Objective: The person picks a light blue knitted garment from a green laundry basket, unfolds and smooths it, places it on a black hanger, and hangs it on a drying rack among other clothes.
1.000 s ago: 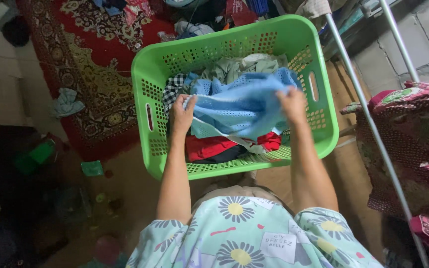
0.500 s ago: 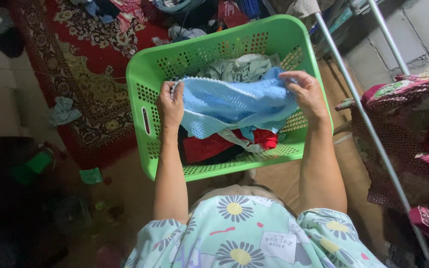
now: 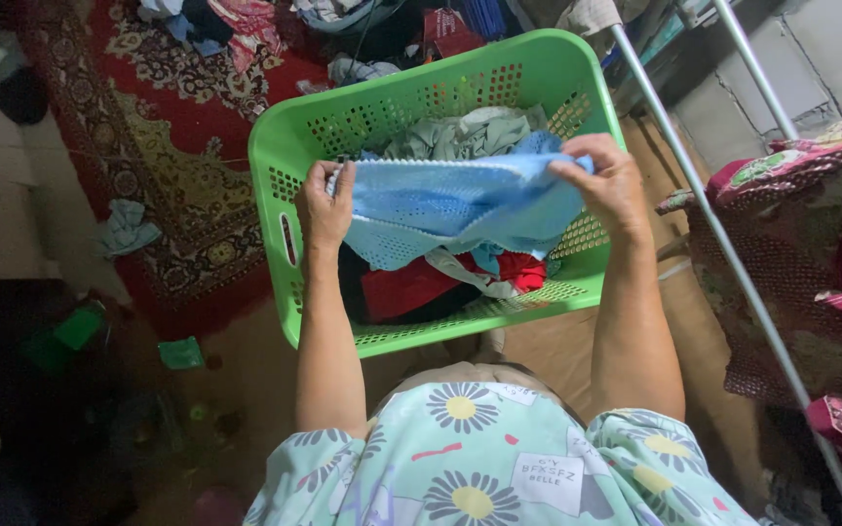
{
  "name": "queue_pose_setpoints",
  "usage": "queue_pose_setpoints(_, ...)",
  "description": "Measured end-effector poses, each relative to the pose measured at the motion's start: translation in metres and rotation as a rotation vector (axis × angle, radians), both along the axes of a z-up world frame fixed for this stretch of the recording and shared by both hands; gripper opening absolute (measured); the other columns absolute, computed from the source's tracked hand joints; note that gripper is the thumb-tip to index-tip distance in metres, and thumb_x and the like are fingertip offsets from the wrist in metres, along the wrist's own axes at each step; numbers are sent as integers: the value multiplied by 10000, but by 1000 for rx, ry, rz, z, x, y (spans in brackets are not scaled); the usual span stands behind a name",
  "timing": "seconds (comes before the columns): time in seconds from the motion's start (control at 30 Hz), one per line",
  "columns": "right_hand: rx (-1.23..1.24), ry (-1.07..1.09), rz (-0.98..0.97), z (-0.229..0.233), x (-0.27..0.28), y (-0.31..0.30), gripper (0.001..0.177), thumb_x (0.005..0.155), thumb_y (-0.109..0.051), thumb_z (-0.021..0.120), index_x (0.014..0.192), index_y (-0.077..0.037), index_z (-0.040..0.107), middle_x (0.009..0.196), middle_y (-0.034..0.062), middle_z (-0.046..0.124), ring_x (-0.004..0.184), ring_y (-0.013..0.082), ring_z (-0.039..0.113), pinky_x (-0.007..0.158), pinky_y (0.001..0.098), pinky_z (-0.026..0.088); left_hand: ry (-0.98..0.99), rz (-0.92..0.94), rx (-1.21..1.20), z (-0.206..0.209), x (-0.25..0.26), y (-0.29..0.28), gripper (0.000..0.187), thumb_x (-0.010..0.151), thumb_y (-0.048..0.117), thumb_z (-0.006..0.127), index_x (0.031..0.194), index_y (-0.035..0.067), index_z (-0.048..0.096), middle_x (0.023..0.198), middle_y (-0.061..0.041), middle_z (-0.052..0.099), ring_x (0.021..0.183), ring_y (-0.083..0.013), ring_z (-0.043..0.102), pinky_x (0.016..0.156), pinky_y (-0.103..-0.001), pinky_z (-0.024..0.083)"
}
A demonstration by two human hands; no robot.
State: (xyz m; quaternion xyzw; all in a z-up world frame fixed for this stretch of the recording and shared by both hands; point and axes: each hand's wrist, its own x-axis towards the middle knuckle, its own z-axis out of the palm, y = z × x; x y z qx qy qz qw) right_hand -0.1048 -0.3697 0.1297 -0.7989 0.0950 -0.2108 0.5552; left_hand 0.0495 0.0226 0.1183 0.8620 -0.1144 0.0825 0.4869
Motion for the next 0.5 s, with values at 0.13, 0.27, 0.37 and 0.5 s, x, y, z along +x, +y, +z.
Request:
queue_pose_setpoints(0.13,332,-181,-21,38,-3,10,124,931,-99,819,970,-104,702,1252,116,669,1143,167,611,959,254,471,26,-67,-18,10,-8,-4,321,995,452,718,952,136,675,808,-121,723,801,-343,720,722,-459,554)
queue_pose_setpoints(0.27,-321,-91,2,56,-15,6,173,972,-211,869,964,-96,740,1290,149,624,1173,356,603,1033,431,459,109,-153,-58,24,-12,-7,266,895,398,809,956,168,691,795,-57,706,751,-237,671,723,-375,532)
queue_pose_setpoints(0.37,-111,-159,13,81,-17,26,149,996,-187,809,943,-81,718,1237,170,655,1118,316,642,1029,418,498,135,-212,-40,17,-10,-9,258,807,341,882,937,192,716,764,-22,701,727,-187,643,707,-334,517)
queue_pose_setpoints(0.5,-377,-14,-95,37,-15,-2,115,1101,-267,763,1108,-154,786,978,109,712,886,274,690,813,390,536,166,-217,33,8,-6,-7,216,821,369,877,885,214,740,701,-28,693,655,-178,635,647,-308,511)
